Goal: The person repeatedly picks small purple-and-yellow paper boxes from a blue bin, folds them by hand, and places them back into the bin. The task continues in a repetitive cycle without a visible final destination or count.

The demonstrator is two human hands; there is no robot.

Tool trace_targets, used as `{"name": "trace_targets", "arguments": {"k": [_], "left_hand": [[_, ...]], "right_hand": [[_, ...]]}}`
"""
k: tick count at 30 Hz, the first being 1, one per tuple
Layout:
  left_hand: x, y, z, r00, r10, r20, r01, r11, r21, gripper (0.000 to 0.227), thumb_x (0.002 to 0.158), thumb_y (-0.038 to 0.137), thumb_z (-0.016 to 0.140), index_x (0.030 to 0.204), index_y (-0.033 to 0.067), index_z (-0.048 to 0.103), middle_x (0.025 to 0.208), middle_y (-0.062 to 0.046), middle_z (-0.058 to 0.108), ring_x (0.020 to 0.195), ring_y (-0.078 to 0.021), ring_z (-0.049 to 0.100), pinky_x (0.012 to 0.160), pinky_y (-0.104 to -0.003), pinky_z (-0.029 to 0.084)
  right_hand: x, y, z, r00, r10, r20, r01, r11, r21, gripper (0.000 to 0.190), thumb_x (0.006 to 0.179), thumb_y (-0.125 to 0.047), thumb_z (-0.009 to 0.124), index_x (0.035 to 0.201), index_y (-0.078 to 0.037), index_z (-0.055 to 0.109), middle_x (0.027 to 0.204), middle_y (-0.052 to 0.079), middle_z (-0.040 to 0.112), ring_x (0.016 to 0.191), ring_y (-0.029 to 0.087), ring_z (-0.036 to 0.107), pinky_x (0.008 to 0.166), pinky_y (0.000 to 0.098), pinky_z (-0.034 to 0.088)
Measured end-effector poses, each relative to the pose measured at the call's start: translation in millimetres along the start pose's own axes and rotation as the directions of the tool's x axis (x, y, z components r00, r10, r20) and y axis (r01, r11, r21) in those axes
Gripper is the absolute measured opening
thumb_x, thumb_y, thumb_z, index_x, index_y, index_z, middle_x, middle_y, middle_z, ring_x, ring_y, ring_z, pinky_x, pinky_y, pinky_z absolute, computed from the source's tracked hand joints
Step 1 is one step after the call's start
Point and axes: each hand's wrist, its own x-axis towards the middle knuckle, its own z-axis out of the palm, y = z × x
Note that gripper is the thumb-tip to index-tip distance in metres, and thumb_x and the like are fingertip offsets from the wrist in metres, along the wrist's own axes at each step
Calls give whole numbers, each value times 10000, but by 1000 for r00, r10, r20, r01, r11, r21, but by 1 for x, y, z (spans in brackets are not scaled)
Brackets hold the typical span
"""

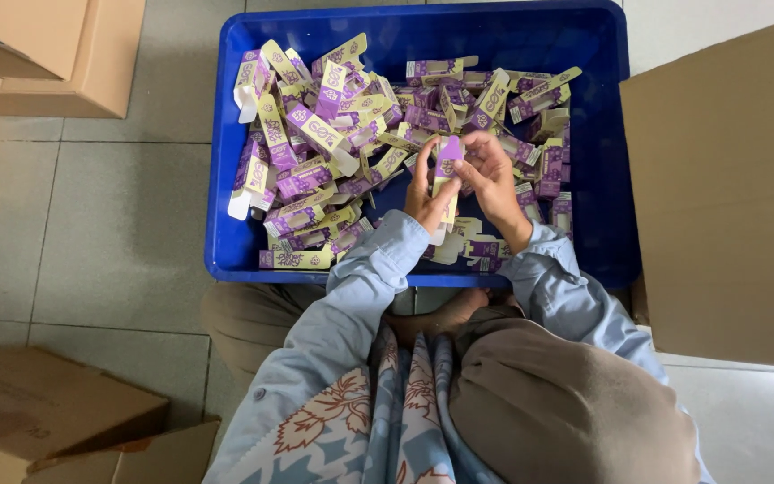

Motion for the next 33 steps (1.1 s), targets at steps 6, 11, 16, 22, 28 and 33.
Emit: {"name": "trace_targets", "arguments": {"k": [6, 11, 16, 22, 28, 33], "left_hand": [[0, -3, -3, 995, -92, 25, 95, 973, -209, 705, 997, 222, 662, 1578, 319, 275, 1074, -233, 667, 529, -306, 702, 393, -346, 650], [-1, -3, -3, 995, -94, 44, 102, 971, -215, 690, 1012, 228, 643, 1584, 320, 269, 1072, -213, 660, 531, -294, 704, 392, -328, 649], [-2, -5, -2, 995, -88, 46, 96, 971, -219, 661, 1015, 233, 632, 1582, 311, 299, 1079, -194, 666, 531, -269, 706, 400, -297, 645], [-2, -11, 0, 994, -66, 92, 87, 966, -242, 604, 1016, 209, 630, 1561, 275, 376, 1033, -189, 677, 504, -273, 701, 382, -300, 639], [-11, -4, 8, 993, 117, -27, -114, 990, 82, 455, 959, 267, 703, 1405, 228, 624, 1152, -199, 705, 1013, -322, 725, 881, -465, 590], [-10, -6, 7, 969, 202, -144, -178, 971, 160, 356, 994, 335, 649, 1302, 160, 613, 1005, -220, 695, 863, -367, 700, 793, -479, 566]], "right_hand": [[2, -6, -4, 999, -14, -31, 13, 999, -32, 222, 951, -3, 750, 1062, -35, 561, 1261, 146, 617, 904, 135, 689, 738, 236, 556], [2, 5, -9, 998, -14, -59, 14, 1000, -2, 270, 908, 47, 789, 1021, -9, 550, 1102, 130, 647, 848, 137, 714, 686, 218, 558], [1, 2, -6, 998, -1, -65, 2, 1000, 12, 271, 901, 67, 791, 1015, 1, 554, 895, 95, 675, 774, 99, 686, 656, 190, 550], [-2, -2, -1, 999, 41, -19, -42, 998, -47, 150, 967, -7, 702, 1073, -27, 598, 822, 8, 629, 731, 12, 598, 614, 156, 470], [-7, -7, 7, 987, -115, -116, 106, 991, -77, 233, 974, 71, 692, 1102, -21, 520, 1164, 150, 632, 958, 204, 730, 800, 263, 570], [-10, 4, 8, 981, -70, -183, 50, 993, -111, 117, 983, 14, 736, 997, 30, 621, 897, 85, 665, 773, 106, 710, 629, 184, 541]]}}
